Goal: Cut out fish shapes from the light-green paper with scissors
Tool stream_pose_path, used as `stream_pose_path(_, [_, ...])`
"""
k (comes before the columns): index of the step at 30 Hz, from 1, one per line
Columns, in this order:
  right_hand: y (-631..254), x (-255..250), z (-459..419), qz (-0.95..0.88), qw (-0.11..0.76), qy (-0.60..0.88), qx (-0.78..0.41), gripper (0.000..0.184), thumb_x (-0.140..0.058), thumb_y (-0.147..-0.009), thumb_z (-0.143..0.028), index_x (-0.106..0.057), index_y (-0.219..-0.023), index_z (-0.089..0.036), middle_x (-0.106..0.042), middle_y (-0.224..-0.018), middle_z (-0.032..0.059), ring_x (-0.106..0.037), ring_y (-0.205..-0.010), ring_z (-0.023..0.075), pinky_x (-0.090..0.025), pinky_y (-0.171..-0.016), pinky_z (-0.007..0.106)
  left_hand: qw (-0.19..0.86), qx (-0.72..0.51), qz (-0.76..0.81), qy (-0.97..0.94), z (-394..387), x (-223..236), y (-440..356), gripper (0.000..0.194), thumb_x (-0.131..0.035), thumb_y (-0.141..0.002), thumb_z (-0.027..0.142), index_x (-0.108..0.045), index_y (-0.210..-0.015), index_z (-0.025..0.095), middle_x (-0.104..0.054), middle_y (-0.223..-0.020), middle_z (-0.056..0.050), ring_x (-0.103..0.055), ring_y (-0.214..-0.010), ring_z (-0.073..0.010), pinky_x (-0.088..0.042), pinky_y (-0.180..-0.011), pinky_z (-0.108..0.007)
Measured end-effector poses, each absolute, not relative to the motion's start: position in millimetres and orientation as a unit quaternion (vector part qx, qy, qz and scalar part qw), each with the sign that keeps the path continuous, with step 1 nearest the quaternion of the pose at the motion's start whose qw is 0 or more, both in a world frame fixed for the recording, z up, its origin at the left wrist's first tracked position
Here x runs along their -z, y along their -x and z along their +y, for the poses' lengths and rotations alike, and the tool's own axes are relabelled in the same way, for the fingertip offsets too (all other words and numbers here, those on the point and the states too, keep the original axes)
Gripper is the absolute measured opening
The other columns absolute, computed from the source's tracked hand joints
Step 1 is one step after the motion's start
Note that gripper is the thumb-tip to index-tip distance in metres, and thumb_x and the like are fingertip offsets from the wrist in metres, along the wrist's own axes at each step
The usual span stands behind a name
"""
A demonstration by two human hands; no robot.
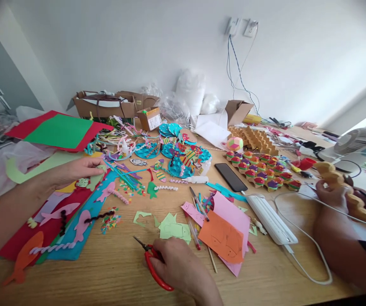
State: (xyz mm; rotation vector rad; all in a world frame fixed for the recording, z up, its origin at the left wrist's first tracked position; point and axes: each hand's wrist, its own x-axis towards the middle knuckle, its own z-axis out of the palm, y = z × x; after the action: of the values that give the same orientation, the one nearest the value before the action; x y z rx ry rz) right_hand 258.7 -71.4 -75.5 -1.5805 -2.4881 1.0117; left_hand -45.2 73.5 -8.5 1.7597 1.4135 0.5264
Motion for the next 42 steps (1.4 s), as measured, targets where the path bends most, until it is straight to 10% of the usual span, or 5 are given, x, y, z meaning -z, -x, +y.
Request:
stream_pose_path(13, [-264.2, 80.7, -80.8, -0.73, 0.134, 0.515, -0.429, 0.027, -0.05, -0.088, -0.033, -0.047, -0.066, -0.02, -0.052, -0.064, -0.0004, -0.046, -0.062, 0.0151, -0.032, -0.056, 0.024, 0.495, -0.184, 0.541, -0.655, 70.3, 65.4, -15.8, 0.011, -0.058, -0.067, 0.025, -0.053, -0.077, 0.021, -0.052, -0.06, 0.007, -0.055, -0.054, -0.0137, -0.041, -0.048, -0.022])
stream_pose_path(21, [-264.4, 87.3, -87.3, -0.717, 0.146, 0.511, -0.452, 0.025, -0.057, -0.084, -0.027, -0.042, -0.065, -0.02, -0.046, -0.063, -0.0034, -0.04, -0.059, 0.0124, -0.028, -0.053, 0.023, 0.471, -0.166, 0.567, -0.656, 75.5, 89.4, -65.9, 0.033, -0.06, -0.091, 0.032, -0.058, -0.12, 0.017, -0.064, -0.118, -0.009, -0.065, -0.096, -0.0222, -0.057, -0.079, -0.042])
stream_pose_path(32, [-263.4, 97.8, -91.1, -0.714, 0.168, 0.5, -0.46, 0.027, -0.061, -0.084, -0.031, -0.044, -0.066, -0.019, -0.045, -0.063, -0.0039, -0.038, -0.058, 0.0113, -0.027, -0.053, 0.022, 0.299, -0.131, 0.492, -0.807, 82.0, 103.5, -105.9, 0.031, -0.059, -0.092, 0.028, -0.059, -0.122, 0.02, -0.058, -0.132, -0.01, -0.06, -0.112, -0.0258, -0.051, -0.094, -0.049])
stream_pose_path(35, [-270.6, 98.5, -91.9, -0.701, 0.192, 0.503, -0.468, 0.027, -0.059, -0.085, -0.033, -0.044, -0.067, -0.019, -0.044, -0.063, -0.0039, -0.038, -0.058, 0.0116, -0.027, -0.053, 0.022, 0.251, -0.089, 0.465, -0.844, 71.7, 90.9, -88.1, 0.042, -0.047, -0.086, 0.002, -0.06, -0.122, 0.02, -0.055, -0.135, -0.012, -0.049, -0.128, -0.0269, -0.038, -0.108, -0.044])
stream_pose_path(42, [-279.0, 97.2, -90.3, -0.66, 0.229, 0.525, -0.486, 0.034, -0.053, -0.089, -0.045, -0.043, -0.067, -0.02, -0.041, -0.058, -0.0045, -0.037, -0.056, 0.0121, -0.027, -0.051, 0.022, 0.221, 0.072, 0.417, -0.879, 32.5, 92.4, -61.2, 0.044, -0.064, -0.063, 0.005, -0.065, -0.104, 0.022, -0.064, -0.122, -0.012, -0.059, -0.115, -0.0342, -0.048, -0.092, -0.044])
